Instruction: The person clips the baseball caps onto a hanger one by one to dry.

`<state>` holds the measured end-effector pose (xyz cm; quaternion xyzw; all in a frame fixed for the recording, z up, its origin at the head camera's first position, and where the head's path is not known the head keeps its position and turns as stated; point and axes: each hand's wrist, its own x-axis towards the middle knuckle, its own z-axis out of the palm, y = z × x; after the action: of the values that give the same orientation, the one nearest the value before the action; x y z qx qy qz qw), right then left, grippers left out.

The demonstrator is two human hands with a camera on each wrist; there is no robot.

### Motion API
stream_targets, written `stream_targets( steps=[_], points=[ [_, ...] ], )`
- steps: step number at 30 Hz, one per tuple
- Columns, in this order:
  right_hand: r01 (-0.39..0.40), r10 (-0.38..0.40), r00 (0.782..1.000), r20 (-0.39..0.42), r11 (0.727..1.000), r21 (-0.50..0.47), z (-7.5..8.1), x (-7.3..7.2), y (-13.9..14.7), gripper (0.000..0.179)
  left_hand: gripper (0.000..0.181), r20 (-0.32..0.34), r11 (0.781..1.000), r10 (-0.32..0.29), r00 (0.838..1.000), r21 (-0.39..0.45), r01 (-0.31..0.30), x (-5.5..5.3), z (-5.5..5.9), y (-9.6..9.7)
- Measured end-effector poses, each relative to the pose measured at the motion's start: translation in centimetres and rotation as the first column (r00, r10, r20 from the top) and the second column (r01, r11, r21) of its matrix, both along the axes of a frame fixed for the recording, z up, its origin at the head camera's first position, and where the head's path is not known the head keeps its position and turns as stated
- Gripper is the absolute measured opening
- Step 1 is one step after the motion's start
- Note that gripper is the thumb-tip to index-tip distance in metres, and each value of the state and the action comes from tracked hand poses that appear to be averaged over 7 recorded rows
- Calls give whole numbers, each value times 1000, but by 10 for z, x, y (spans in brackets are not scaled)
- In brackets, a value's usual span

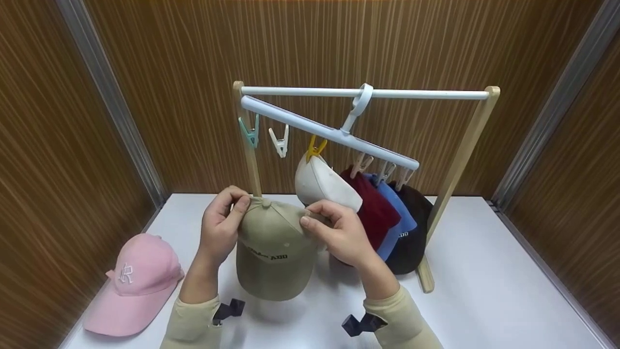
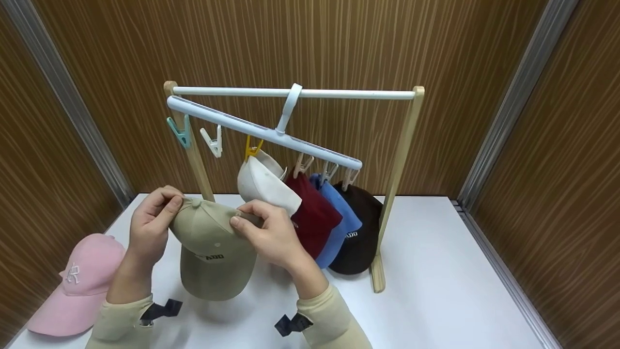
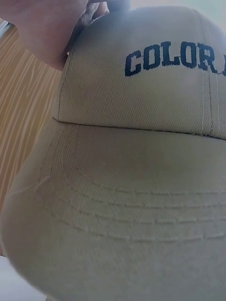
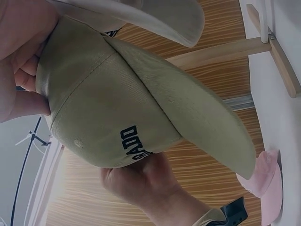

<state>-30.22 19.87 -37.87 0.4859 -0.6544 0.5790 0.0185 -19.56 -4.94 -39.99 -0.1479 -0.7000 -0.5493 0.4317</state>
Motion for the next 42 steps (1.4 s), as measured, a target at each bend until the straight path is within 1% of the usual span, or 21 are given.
stream_targets(
  steps=[7,15,21,28,32,35,39,42],
  points=[
    [21,-21,1000,-22,1000,11,3,-2,5,6,16,-5,1000,10,1000,5,-10,-1,4,4],
    [-8,7,999,-41,1000,-18,9,-2,10,7,16,1,999,31,1000,19,-31,-1,10,13],
    [-7,6,998,-55,1000,-30,12,-4,13,3,16,2,998,42,999,41,-42,-3,12,19],
    [2,-7,997,-82,998,-62,13,-6,16,3,16,-6,998,51,999,39,-50,-6,13,24],
    [-5,-2,996,-86,997,-75,14,-7,17,3,16,-4,997,56,998,44,-56,-6,15,26],
    [-6,-1,997,-81,996,-86,14,-8,19,4,16,2,998,50,999,45,-50,-7,16,28],
    [-8,0,997,-74,994,-107,14,-10,20,6,17,5,999,39,999,34,-39,-8,20,30],
    [-16,8,998,-65,993,-117,14,-12,21,6,17,9,999,41,999,23,-42,-10,23,31]
  ],
)
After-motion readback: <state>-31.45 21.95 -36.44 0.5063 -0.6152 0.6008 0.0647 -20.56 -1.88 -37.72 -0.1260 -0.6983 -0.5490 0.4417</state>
